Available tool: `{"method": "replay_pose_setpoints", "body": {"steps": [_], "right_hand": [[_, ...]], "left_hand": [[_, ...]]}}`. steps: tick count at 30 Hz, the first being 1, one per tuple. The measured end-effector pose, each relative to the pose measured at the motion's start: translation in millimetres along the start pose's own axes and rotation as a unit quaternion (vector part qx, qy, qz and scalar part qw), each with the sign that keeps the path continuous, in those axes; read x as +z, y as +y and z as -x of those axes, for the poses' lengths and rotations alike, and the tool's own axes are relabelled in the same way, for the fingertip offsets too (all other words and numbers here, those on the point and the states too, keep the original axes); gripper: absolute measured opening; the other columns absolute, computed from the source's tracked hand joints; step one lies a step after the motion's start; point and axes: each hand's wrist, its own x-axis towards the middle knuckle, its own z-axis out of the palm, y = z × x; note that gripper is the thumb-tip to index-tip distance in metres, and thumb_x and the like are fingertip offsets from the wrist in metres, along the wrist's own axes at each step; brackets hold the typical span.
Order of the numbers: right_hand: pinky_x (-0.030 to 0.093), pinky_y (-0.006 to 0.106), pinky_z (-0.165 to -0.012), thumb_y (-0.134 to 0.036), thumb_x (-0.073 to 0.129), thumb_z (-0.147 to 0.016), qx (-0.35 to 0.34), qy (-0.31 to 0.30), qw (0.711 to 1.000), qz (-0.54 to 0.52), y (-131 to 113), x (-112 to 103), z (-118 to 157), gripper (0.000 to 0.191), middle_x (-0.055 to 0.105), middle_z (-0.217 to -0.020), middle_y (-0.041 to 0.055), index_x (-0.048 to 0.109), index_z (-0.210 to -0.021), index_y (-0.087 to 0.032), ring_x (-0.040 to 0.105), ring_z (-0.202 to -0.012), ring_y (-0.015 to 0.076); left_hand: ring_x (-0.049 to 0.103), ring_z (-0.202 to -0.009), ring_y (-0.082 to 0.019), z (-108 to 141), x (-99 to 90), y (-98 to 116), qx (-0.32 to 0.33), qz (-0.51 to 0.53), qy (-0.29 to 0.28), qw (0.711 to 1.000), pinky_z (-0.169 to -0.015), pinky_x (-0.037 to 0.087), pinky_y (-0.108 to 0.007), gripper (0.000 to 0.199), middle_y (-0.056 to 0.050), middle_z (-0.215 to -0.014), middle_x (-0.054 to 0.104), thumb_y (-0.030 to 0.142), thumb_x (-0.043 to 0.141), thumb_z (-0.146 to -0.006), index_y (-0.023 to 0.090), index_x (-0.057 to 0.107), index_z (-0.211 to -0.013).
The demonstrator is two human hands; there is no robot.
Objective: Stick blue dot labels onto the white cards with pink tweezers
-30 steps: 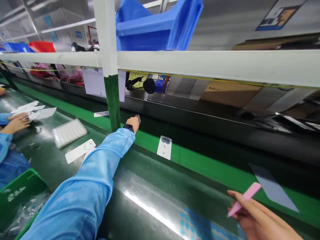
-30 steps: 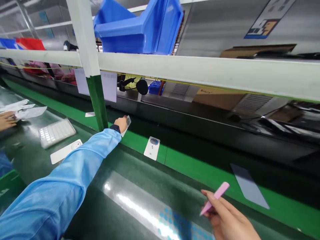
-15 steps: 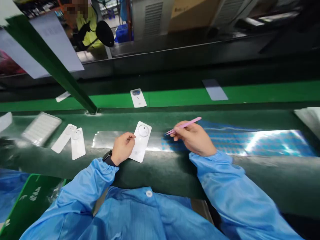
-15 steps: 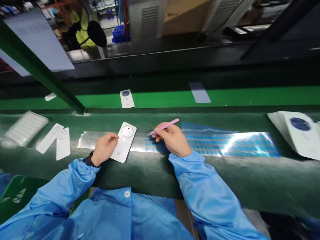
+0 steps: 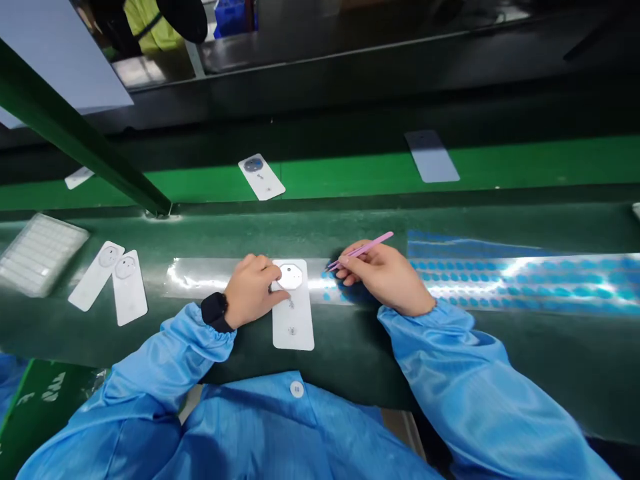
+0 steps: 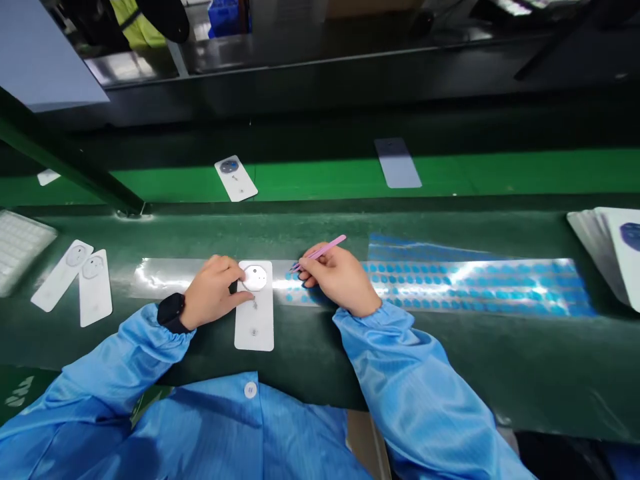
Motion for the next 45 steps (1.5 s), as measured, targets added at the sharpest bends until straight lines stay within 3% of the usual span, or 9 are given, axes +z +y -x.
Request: {"method": "replay_pose_setpoints", "body": {"steps": [2,5,13,19,23,29,33,45], "right_hand": [[0.054,0.024,-0.046,-0.050,0.083,-0.064,0.005,0.005,1.000,0.004,0,0,0,0.040,0.067,-0.061,0.0065,0.065,-0.073,-0.015,0.062,-0.051,0.0151],[0.054,0.024,-0.046,-0.050,0.083,-0.063,0.016,0.008,1.000,0.012,-1,1,0,0.041,0.067,-0.062,0.0067,0.065,-0.072,-0.015,0.062,-0.052,0.0154],[0.052,0.022,-0.044,-0.051,0.084,-0.060,0.044,0.044,0.998,0.021,-3,6,-1,0.042,0.066,-0.059,0.0061,0.066,-0.069,-0.014,0.060,-0.049,0.0139],[0.048,0.022,-0.041,-0.054,0.088,-0.056,0.023,0.035,0.997,-0.058,-9,3,6,0.044,0.064,-0.056,0.0055,0.066,-0.064,-0.016,0.058,-0.048,0.0135],[0.048,0.022,-0.042,-0.054,0.089,-0.057,0.011,0.022,0.996,-0.087,-20,16,18,0.043,0.065,-0.059,0.0042,0.066,-0.065,-0.019,0.058,-0.048,0.0133],[0.049,0.024,-0.041,-0.059,0.085,-0.060,0.022,0.034,0.998,-0.043,-5,39,17,0.048,0.066,-0.060,0.0051,0.064,-0.070,-0.017,0.060,-0.049,0.0149],[0.049,0.024,-0.042,-0.060,0.081,-0.065,0.019,0.035,0.999,-0.007,4,40,14,0.048,0.067,-0.063,0.0054,0.065,-0.073,-0.016,0.060,-0.050,0.0146],[0.050,0.025,-0.043,-0.061,0.078,-0.068,0.018,0.037,0.999,0.032,1,40,16,0.047,0.067,-0.063,0.0058,0.064,-0.073,-0.017,0.060,-0.050,0.0153]], "left_hand": [[0.052,-0.108,-0.027,0,4.9,-4,0.061,-0.009,0.020,0.998,-0.089,0.043,-0.043,0.027,-0.006,-0.115,0.066,0.038,0.080,-0.072,0.022,0.065,-0.088],[0.046,-0.115,-0.030,1,8.6,-6,0.077,-0.010,0.013,0.997,-0.088,0.041,-0.046,0.032,-0.005,-0.126,0.063,0.042,0.080,-0.072,0.023,0.065,-0.094],[0.046,-0.117,-0.029,1,10.1,-6,0.072,0.021,0.018,0.997,-0.091,0.038,-0.045,0.040,-0.005,-0.123,0.065,0.043,0.084,-0.067,0.022,0.065,-0.096],[0.046,-0.117,-0.029,3,15.1,-6,0.073,0.024,0.031,0.997,-0.092,0.036,-0.044,0.043,-0.004,-0.123,0.066,0.047,0.085,-0.064,0.021,0.065,-0.093],[0.045,-0.118,-0.030,3,17.3,-6,0.088,0.024,0.027,0.995,-0.090,0.035,-0.045,0.044,-0.004,-0.124,0.066,0.050,0.083,-0.066,0.021,0.066,-0.094],[0.044,-0.120,-0.030,2,17.7,-7,0.093,0.026,0.022,0.995,-0.091,0.032,-0.045,0.041,-0.004,-0.126,0.065,0.049,0.083,-0.068,0.021,0.067,-0.095],[0.043,-0.120,-0.030,2,17.5,-6,0.096,0.023,0.018,0.995,-0.091,0.032,-0.045,0.041,-0.003,-0.126,0.065,0.049,0.082,-0.069,0.022,0.068,-0.096],[0.044,-0.119,-0.029,3,17.0,-7,0.099,0.013,0.022,0.995,-0.089,0.031,-0.043,0.041,-0.003,-0.125,0.065,0.050,0.082,-0.069,0.023,0.068,-0.097]]}}
